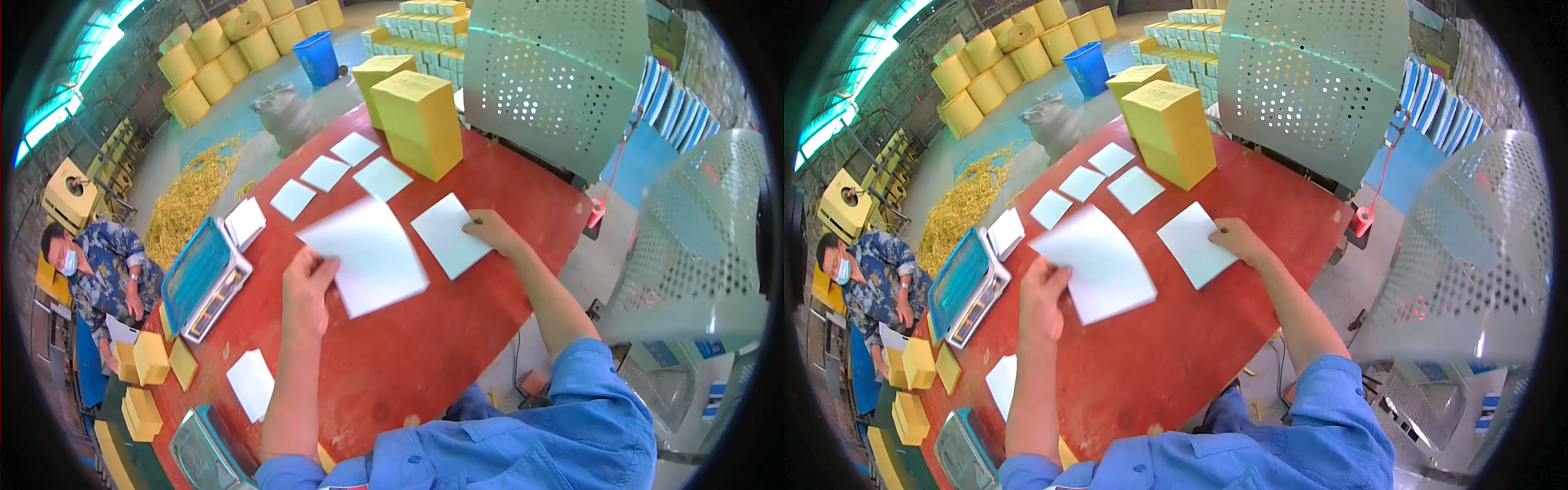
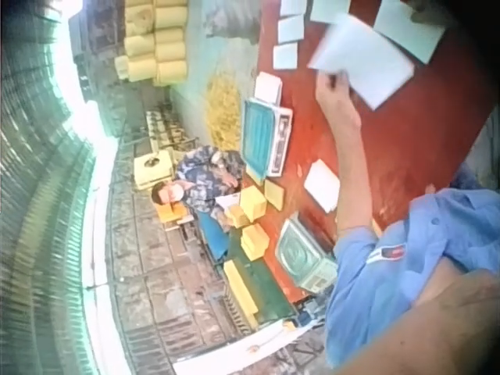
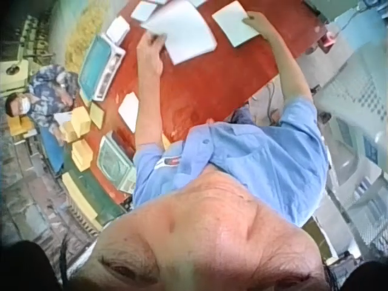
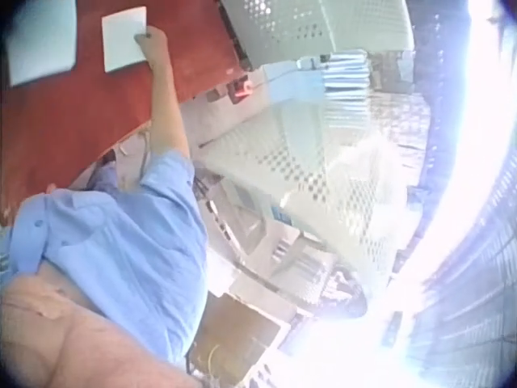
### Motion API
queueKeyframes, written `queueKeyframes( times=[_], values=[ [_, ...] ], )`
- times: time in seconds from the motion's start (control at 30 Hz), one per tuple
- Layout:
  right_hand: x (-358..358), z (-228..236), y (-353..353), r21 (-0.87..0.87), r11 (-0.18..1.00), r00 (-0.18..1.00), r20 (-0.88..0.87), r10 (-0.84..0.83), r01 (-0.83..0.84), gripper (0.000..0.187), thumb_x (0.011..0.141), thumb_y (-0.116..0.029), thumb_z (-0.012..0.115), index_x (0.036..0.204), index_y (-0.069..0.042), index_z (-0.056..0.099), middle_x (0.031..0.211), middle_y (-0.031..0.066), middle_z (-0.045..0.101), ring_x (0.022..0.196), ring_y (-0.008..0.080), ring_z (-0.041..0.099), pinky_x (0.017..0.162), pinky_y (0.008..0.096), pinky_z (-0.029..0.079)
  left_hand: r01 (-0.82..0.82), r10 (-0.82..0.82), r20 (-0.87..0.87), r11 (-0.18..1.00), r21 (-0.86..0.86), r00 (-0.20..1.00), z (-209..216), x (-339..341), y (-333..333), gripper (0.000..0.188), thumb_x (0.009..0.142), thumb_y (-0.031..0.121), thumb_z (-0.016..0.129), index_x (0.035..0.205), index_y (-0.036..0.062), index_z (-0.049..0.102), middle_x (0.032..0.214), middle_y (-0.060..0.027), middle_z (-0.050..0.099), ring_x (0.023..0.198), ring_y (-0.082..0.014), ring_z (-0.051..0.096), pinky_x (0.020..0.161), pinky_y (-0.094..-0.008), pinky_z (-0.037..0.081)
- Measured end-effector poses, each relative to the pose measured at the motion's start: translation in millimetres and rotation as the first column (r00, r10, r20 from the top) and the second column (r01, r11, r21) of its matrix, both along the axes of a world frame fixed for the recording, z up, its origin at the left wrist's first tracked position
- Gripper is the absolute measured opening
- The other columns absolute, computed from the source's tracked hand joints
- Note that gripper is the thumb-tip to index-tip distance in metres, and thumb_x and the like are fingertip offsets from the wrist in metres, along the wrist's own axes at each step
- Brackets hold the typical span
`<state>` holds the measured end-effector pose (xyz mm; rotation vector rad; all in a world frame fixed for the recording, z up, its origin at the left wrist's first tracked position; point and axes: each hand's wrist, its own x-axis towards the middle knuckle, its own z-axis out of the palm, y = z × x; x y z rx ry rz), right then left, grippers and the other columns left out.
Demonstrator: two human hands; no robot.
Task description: Stacking bundles of yellow paper, applying rubber bands, and weighing stacks on a digital scale.
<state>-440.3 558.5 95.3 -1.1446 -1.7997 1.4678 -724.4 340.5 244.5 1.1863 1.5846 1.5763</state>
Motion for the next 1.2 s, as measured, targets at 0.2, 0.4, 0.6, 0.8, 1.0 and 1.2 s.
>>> queueKeyframes(
  times=[0.2,0.4,0.6,0.8,1.0,1.2],
  values=[
    [66.0,-23.2,111.4,-0.384,0.893,0.628,-0.761,-0.162,-0.234,0.029,0.079,-0.008,0.056,0.106,0.001,0.063,0.100,0.0146,0.069,0.092,0.0283,0.068,0.085,0.0405,0.054,0.078,-0.136,0.405,0.985,0.155,0.904,57.0,37.2,224.7,0.027,0.086,0.001,0.062,0.111,0.0026,0.056,0.082,-0.0021,0.058,0.067,-0.0100,0.056,0.053,-0.0247,0.043],
    [65.2,-36.0,186.4,-0.388,0.896,0.585,-0.786,-0.200,-0.216,0.032,0.076,-0.015,0.058,0.102,0.002,0.064,0.110,0.0203,0.066,0.107,0.0373,0.063,0.095,0.0471,0.051,-0.140,0.138,0.213,0.990,-0.005,0.967,64.3,20.2,373.4,0.060,0.082,-0.003,0.063,0.137,0.0027,0.040,0.090,-0.0074,0.064,0.062,-0.0118,0.058,0.049,-0.0256,0.042],
    [66.2,-27.9,223.3,-0.396,0.883,0.608,-0.775,-0.173,-0.253,0.029,0.075,-0.016,0.058,0.099,-0.001,0.064,0.116,0.0215,0.064,0.109,0.0376,0.062,0.096,0.0481,0.050,-0.197,0.204,0.052,0.973,-0.116,0.978,36.8,32.2,414.4,0.068,0.077,-0.006,0.061,0.140,-0.0006,0.036,0.088,-0.0113,0.065,0.057,-0.0131,0.058,0.043,-0.0267,0.039],
    [63.6,-26.7,224.9,-0.354,0.894,0.646,-0.756,-0.101,-0.275,0.019,0.076,-0.019,0.059,0.087,-0.004,0.062,0.114,0.0185,0.065,0.108,0.0352,0.063,0.096,0.0464,0.050,-0.306,0.287,-0.281,0.952,-0.026,0.916,14.9,11.8,423.9,0.072,0.076,-0.001,0.066,0.141,-0.0004,0.037,0.083,-0.0056,0.059,0.061,-0.0131,0.057,0.051,-0.0275,0.046],
    [66.0,-28.8,226.5,-0.333,0.916,0.597,-0.790,-0.141,-0.224,0.016,0.083,-0.020,0.056,0.083,-0.005,0.061,0.115,0.0171,0.066,0.110,0.0327,0.063,0.099,0.0449,0.048,-0.497,0.345,-0.676,0.867,-0.036,0.651,31.9,32.0,407.0,0.060,0.079,0.012,0.065,0.136,0.0069,0.048,0.117,-0.0185,0.061,0.104,-0.0352,0.062,0.090,-0.0416,0.050],
    [22.2,-31.4,292.7,-0.348,0.854,0.428,-0.888,-0.169,-0.387,0.025,0.085,-0.021,0.055,0.092,0.002,0.063,0.131,0.0262,0.058,0.124,0.0379,0.055,0.110,0.0463,0.040,-0.141,0.126,-0.938,0.986,0.084,0.322,57.1,33.4,431.3,0.055,0.093,0.042,0.056,0.136,0.0074,0.055,0.136,-0.0186,0.053,0.129,-0.0332,0.047,0.108,-0.0425,0.036]
  ],
)
